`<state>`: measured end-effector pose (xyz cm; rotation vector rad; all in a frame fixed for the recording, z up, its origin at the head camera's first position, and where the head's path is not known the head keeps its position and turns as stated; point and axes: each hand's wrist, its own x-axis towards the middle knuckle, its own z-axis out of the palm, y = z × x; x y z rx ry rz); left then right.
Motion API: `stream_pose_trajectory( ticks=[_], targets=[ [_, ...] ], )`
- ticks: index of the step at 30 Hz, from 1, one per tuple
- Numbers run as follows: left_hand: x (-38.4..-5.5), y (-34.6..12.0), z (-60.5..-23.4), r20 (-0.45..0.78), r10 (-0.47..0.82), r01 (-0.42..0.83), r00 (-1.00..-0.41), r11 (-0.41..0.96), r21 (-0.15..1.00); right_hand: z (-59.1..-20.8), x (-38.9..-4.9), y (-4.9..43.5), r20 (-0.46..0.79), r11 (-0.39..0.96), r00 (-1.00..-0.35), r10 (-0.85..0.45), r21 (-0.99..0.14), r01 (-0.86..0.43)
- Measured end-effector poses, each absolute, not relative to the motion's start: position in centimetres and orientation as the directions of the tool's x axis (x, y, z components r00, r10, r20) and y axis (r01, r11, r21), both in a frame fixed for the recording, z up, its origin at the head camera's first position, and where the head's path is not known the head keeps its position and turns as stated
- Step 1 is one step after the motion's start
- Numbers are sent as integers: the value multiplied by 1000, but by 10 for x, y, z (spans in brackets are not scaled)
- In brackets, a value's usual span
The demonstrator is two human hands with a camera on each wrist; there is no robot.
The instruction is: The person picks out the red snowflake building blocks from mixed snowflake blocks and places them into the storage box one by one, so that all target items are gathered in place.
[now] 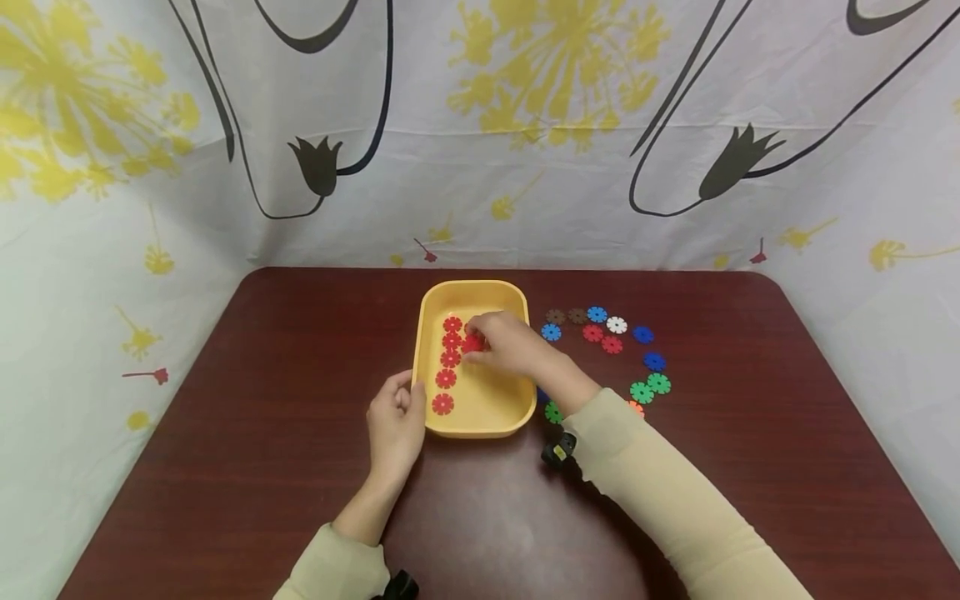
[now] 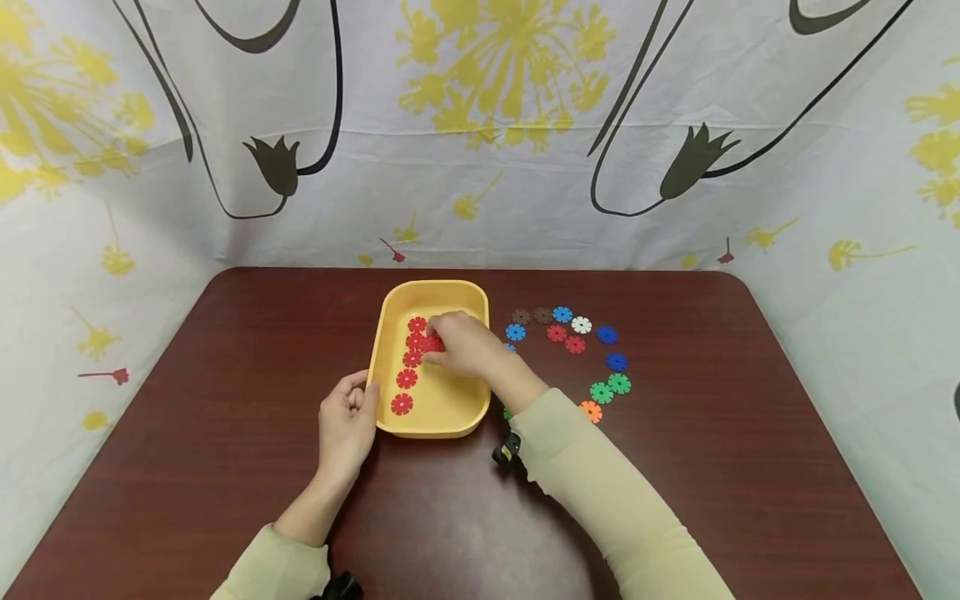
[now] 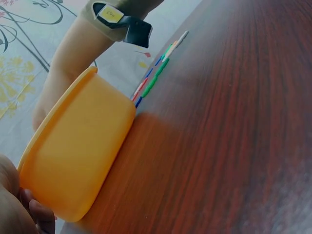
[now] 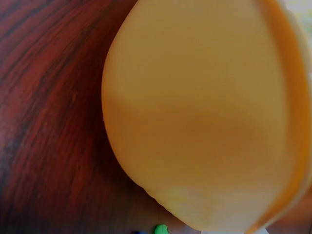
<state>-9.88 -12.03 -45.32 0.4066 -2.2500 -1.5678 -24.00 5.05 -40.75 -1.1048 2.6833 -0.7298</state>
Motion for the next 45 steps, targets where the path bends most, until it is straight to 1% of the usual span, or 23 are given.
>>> stream_pose_trajectory(
  ticks=[4, 7, 13, 18, 22, 27, 31, 34, 36, 41, 45],
  targets=[
    [-99, -118, -453, 141, -431, -9, -891, 328, 945, -410, -240, 47, -55, 699, -732, -680, -353, -623],
    [-99, -117, -453, 148, -427, 4, -892, 320, 947, -412, -239, 45, -99, 727, -736, -670, -287, -623],
    [-99, -115, -455, 144, -421, 4, -896, 318, 948, -415, -236, 43, -154, 756, -743, -652, -209, -620],
    [-99, -114, -455, 139, -415, -2, -899, 322, 947, -416, -235, 45, -169, 761, -743, -648, -178, -623],
    [-100, -114, -455, 140, -417, -3, -898, 324, 946, -415, -236, 48, -120, 742, -737, -665, -222, -633],
    [-101, -114, -455, 133, -419, -10, -898, 321, 947, -410, -239, 57, 25, 679, -736, -677, -365, -637],
    [-102, -115, -454, 134, -417, -8, -899, 321, 947, -406, -241, 70, 177, 620, -761, -624, -479, -621],
    [-102, -116, -454, 141, -418, -3, -897, 324, 946, -405, -243, 82, 280, 580, -770, -573, -526, -622],
    [-101, -116, -453, 145, -422, 0, -895, 325, 946, -404, -244, 90, 325, 560, -773, -545, -545, -624],
    [-100, -118, -452, 144, -427, -1, -893, 322, 947, -407, -249, 112, 367, 544, -787, -496, -575, -611],
    [-100, -119, -453, 134, -426, -10, -895, 319, 948, -413, -253, 130, 351, 563, -816, -459, -595, -574]
  ],
)
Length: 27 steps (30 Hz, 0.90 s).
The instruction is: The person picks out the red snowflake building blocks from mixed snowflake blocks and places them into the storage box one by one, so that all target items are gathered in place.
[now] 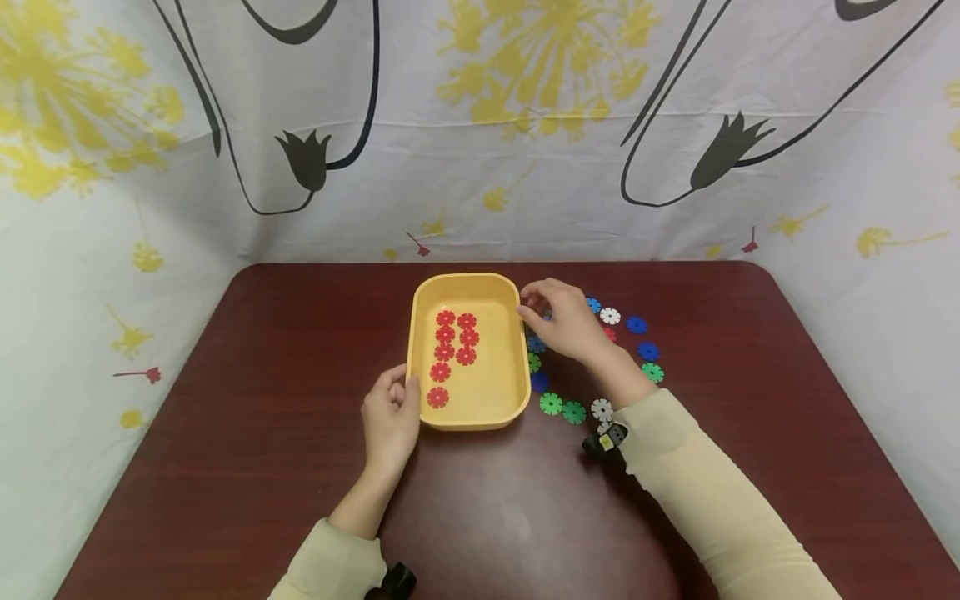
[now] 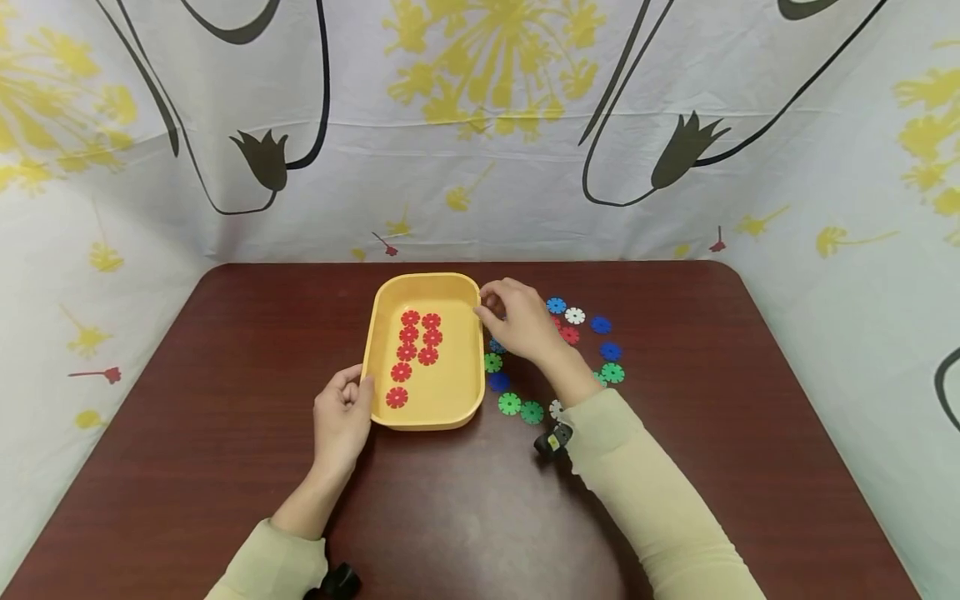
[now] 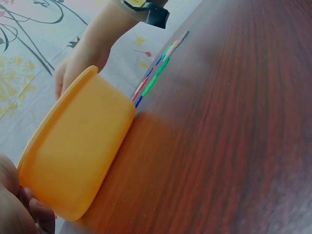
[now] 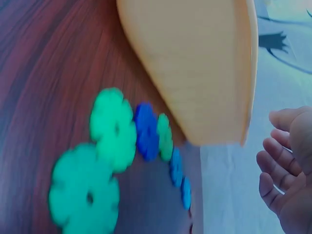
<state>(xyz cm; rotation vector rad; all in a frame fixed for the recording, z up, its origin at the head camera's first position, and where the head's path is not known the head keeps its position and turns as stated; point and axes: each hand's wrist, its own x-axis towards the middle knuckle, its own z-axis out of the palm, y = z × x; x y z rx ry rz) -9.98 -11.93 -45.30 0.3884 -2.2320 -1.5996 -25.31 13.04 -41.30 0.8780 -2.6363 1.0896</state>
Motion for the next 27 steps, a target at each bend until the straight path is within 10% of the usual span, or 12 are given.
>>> stream_pose_trajectory(
  ticks=[27],
  targets=[
    [-101, -120, -454, 129, -431, -21, -893, 327, 945, -440, -263, 212, -1, 813, -928, -372, -483, -325]
  ],
)
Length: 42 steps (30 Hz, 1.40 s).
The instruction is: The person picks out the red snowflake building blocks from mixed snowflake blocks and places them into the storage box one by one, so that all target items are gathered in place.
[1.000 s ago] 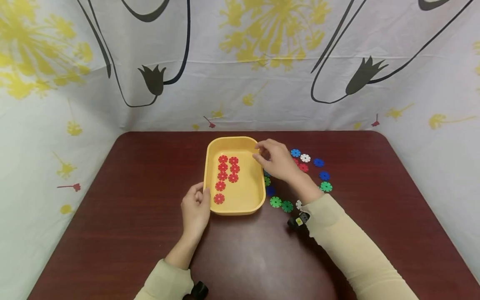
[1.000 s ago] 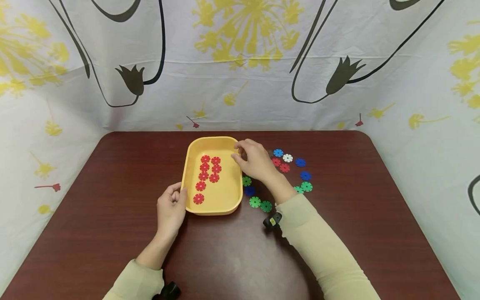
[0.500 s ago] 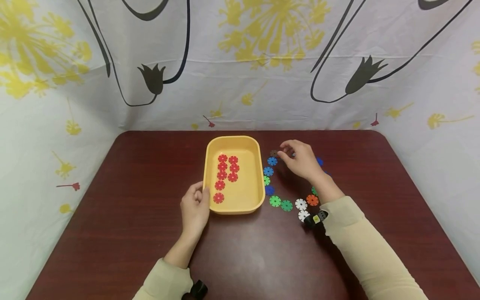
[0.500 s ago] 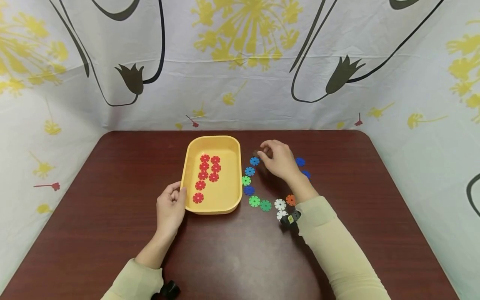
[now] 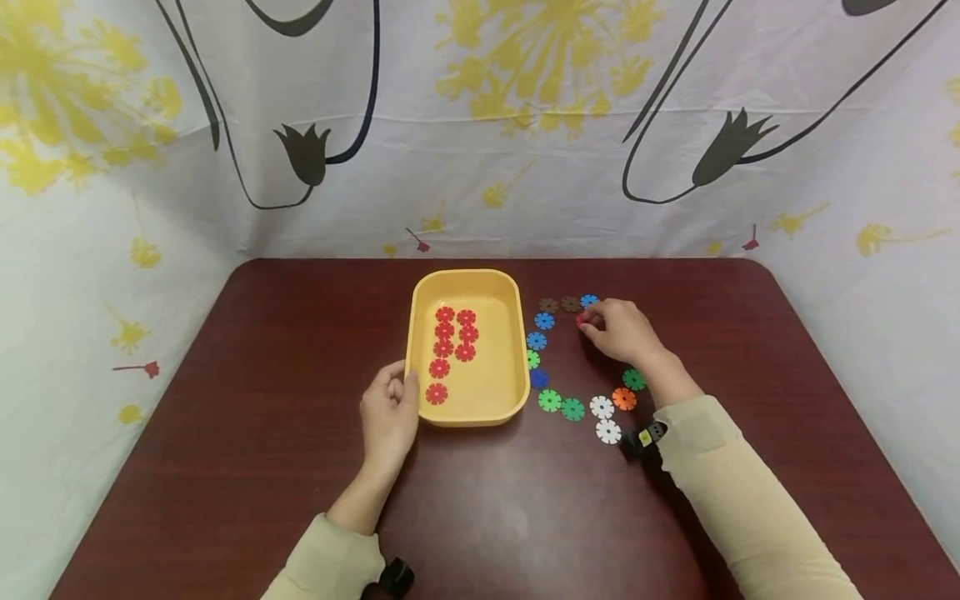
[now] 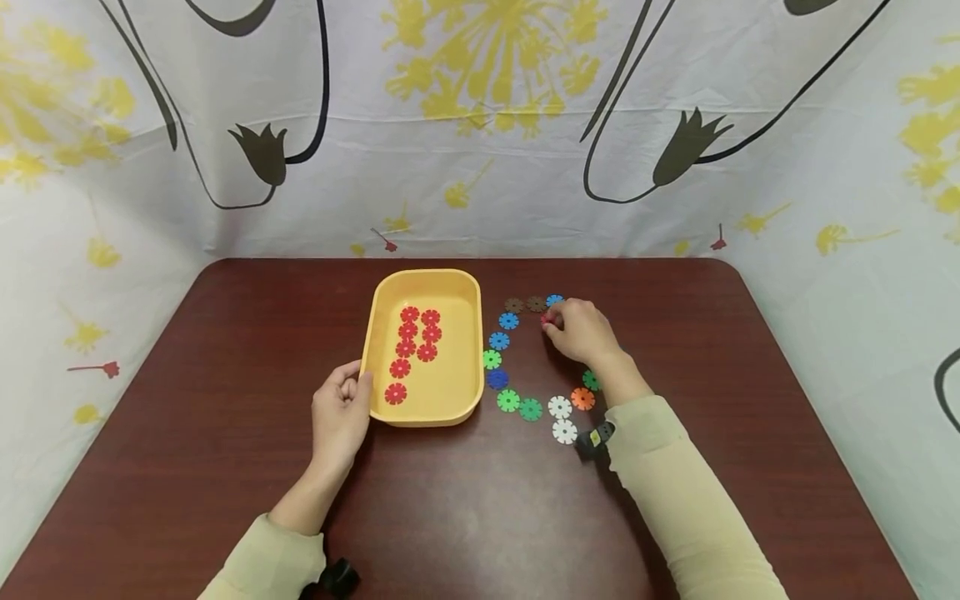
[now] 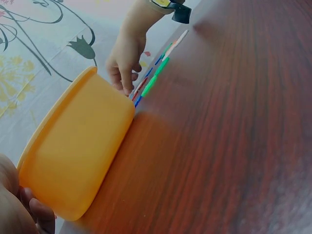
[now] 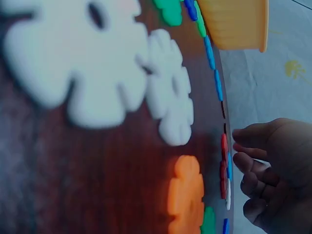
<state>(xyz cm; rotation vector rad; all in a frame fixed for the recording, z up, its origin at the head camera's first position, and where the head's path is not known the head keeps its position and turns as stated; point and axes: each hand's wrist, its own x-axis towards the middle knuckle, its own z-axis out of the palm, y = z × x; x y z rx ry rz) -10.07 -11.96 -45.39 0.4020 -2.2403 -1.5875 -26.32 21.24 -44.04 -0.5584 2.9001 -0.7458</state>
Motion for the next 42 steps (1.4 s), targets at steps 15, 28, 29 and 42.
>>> stream_pose_trajectory(
  ticks=[15, 28, 29, 42],
  targets=[
    [-101, -119, -453, 118, -424, -25, -898, 318, 948, -446, -259, 212, -4, 789, -905, -424, -492, -368],
    [-102, -121, -454, 103, -419, -26, -902, 292, 956, -440, -256, 208, -96, 777, -880, -464, -522, -352],
    [-102, -121, -454, 102, -417, -26, -903, 293, 956, -441, -255, 208, -94, 770, -878, -469, -530, -355],
    [-102, -122, -455, 56, -418, -67, -907, 274, 959, -442, -249, 212, -91, 740, -838, -537, -527, -417]
  ],
)
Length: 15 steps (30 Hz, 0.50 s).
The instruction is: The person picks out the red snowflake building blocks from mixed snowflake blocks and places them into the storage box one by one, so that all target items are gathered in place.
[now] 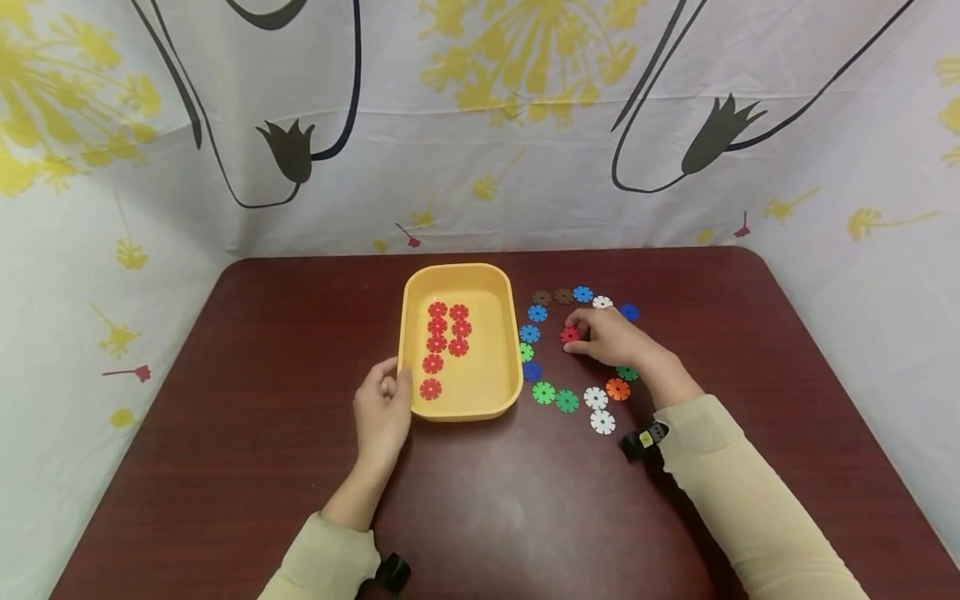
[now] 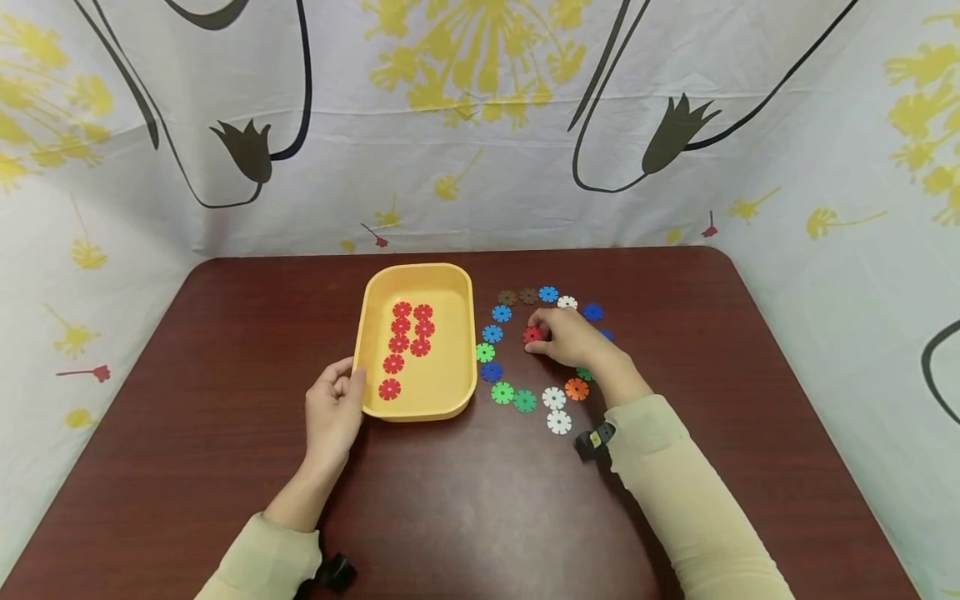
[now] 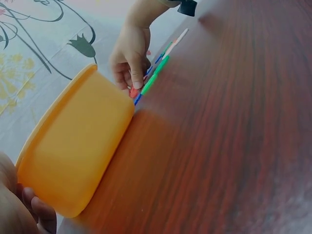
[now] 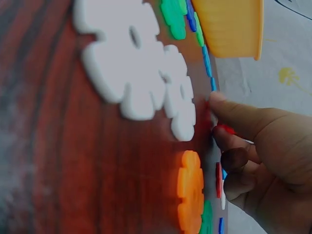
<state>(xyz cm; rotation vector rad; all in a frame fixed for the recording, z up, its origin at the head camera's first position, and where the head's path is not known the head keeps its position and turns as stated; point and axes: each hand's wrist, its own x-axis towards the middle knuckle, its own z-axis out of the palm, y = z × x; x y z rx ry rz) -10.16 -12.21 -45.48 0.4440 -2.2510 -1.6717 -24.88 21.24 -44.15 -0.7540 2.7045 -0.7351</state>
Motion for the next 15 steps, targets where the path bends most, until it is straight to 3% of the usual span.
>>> stream_pose_trajectory(
  ticks=[15],
  targets=[
    [-101, -122, -457, 11, -401, -72, -916, 192, 979, -425, -243, 184, 157, 618, -839, -521, -608, -498]
  ],
)
